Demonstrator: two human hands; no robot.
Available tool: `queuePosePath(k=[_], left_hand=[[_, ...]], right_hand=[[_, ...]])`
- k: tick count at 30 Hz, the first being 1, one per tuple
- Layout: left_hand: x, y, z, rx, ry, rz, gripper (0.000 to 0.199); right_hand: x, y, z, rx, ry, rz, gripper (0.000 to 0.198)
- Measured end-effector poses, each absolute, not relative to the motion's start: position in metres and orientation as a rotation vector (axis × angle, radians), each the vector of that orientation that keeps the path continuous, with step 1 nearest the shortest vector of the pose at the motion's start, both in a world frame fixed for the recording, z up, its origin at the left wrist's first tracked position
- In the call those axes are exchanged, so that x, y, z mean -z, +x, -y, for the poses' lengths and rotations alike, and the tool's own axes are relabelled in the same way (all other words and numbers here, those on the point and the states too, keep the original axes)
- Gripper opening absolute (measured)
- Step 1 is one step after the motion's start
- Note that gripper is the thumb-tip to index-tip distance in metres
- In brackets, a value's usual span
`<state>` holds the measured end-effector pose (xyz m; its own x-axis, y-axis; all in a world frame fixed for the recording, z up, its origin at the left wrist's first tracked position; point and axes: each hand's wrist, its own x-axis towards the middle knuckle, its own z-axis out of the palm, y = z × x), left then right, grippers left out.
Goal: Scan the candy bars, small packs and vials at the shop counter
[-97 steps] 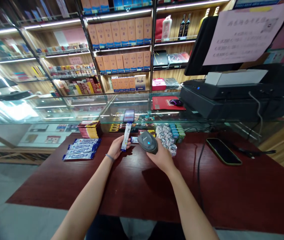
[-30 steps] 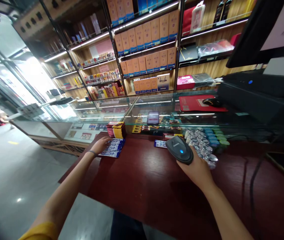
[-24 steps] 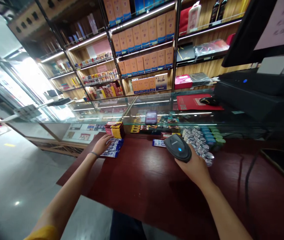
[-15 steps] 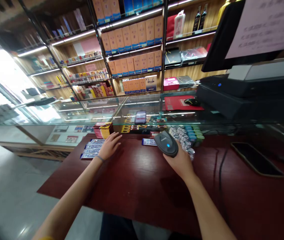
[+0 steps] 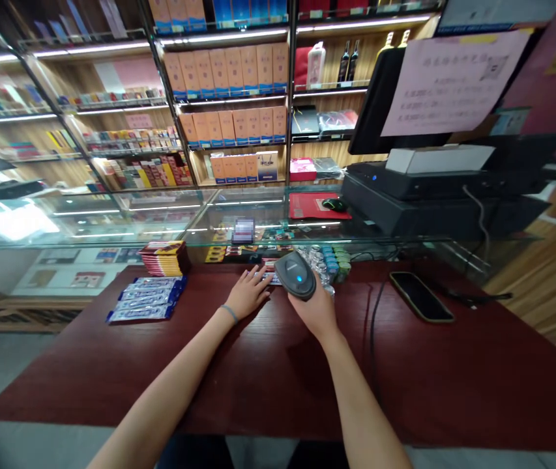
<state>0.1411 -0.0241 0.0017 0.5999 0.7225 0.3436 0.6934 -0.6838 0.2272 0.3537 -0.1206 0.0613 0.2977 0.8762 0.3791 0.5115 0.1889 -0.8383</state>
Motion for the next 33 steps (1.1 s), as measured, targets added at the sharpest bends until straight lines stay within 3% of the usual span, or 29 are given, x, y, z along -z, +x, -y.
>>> queuePosePath(k=[6,13,19,27,33], left_hand=[[0.003,0.16,0.018,-0.698,2.678,-1.197,0.047],[0.004,0.159,0.02,-0.765,2.732,-1.159,0.027],[-0.003,0.156,0.027,-0.819,2.621,-1.092,0.029],[-0.023,0.127,0.035,-1.469,1.562,-1.125,0.031],[-0.027,0.079,0.045,-1.258,0.791,-0.961,0.033]], right_hand=[[-0.066,0.353,0.123,-0.384,-1.443,1.335,0.058],[-0.063,0.354,0.122,-0.407,-1.431,1.339,0.055],[-0.061,0.354,0.122,-0.398,-1.46,1.342,0.061],[-0.059,0.351,0.12,-0.343,-1.41,1.35,0.052],[-0.059,0.343,0.123,-0.449,-1.421,1.485,0.056]])
